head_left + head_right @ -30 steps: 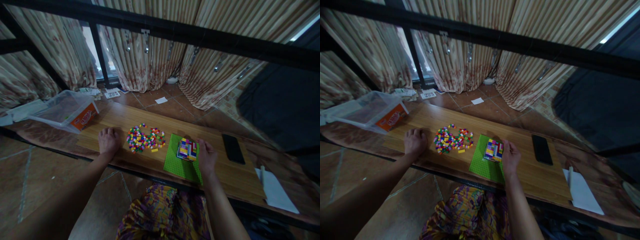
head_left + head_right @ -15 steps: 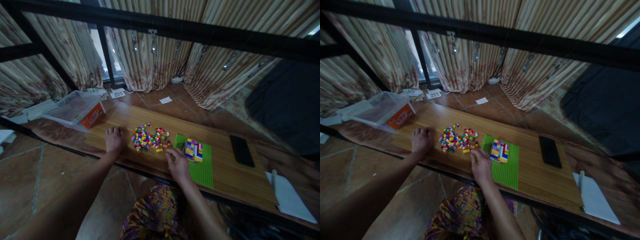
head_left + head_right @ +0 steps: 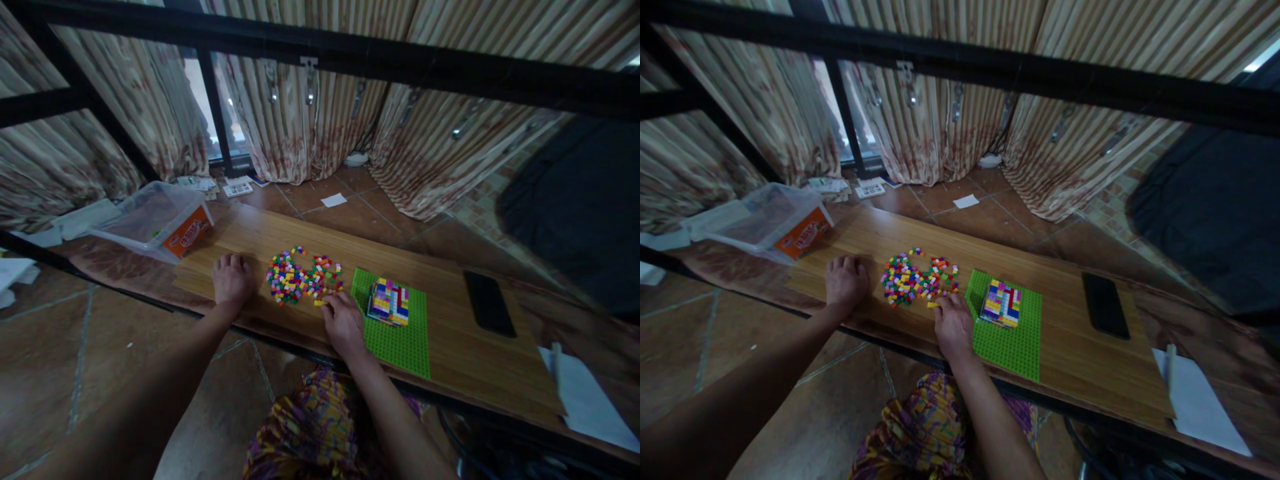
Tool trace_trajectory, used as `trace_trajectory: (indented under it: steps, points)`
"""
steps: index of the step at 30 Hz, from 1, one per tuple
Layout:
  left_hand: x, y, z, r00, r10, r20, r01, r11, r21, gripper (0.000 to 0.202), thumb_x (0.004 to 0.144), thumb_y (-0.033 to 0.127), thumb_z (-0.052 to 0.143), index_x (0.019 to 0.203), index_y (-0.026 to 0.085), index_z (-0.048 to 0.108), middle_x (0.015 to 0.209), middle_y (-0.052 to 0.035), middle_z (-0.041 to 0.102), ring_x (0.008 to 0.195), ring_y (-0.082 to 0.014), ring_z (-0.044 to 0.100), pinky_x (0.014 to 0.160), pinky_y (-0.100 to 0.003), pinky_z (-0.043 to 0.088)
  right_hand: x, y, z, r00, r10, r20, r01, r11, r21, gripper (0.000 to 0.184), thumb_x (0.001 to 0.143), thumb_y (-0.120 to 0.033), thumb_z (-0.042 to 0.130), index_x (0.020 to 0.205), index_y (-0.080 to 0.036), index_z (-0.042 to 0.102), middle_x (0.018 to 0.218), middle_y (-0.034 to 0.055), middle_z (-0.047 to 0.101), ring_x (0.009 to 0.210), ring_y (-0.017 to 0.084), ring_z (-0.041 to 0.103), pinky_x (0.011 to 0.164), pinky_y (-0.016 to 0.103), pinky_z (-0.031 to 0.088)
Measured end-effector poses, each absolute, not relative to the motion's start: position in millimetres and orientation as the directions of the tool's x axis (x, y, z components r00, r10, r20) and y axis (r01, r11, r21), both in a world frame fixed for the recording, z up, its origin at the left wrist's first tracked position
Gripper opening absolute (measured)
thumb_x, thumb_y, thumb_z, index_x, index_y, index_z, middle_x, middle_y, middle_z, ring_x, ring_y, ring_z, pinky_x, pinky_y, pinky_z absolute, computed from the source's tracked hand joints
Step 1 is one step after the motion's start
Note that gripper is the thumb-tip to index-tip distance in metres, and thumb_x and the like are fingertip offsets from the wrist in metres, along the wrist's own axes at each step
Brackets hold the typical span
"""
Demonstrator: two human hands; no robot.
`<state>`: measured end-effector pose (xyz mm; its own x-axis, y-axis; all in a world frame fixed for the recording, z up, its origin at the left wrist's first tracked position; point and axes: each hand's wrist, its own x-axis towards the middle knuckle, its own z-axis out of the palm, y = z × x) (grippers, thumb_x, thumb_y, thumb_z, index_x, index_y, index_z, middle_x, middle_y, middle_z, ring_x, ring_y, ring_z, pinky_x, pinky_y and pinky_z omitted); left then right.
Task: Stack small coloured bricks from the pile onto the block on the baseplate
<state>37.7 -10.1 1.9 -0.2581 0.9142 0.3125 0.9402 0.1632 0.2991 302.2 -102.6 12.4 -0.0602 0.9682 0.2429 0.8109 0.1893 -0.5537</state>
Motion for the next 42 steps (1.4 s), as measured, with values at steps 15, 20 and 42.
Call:
trace_trajectory:
  steps: [15,20,42]
  points:
    - [37,-9,-1,-0.248,0.907,0.339,0.952,0.164,0.258,0.036,0.089,0.028,0.04,0.108,0.012,0.065,0.111,-0.0184,0.063,0.106,-0.0336,0.053,0.094,-0.047,0.042,278,-64,24,0.022,0.979,0.202,0.853,0.087,-0.514,0.015,0.091,-0.022,0.057,0.093,-0.023,0.072,0.096,0.0065,0.069,0.096,0.023,0.063,0.085,0.032,0.045]
    - [37,-9,-1,-0.246,0.909,0.337,0.953,0.163,0.254,0.038,0.089,0.027,0.039,0.112,0.01,0.064,0.113,-0.0192,0.063,0.108,-0.034,0.053,0.096,-0.047,0.042,287,-69,27,0.067,0.971,0.23,0.779,0.093,-0.62,0.015,0.09,-0.021,0.059,0.088,-0.023,0.073,0.09,0.0055,0.07,0.089,0.022,0.064,0.082,0.032,0.046]
    - [35,-7,3,-0.249,0.917,0.311,0.942,0.154,0.3,0.036,0.085,0.028,0.042,0.109,0.012,0.064,0.115,-0.0202,0.061,0.112,-0.0343,0.052,0.1,-0.049,0.039,438,-89,41,0.405,0.847,0.343,0.664,-0.015,-0.748,0.032,0.082,-0.036,0.055,0.101,-0.017,0.073,0.095,0.0111,0.075,0.085,0.024,0.067,0.081,0.04,0.053]
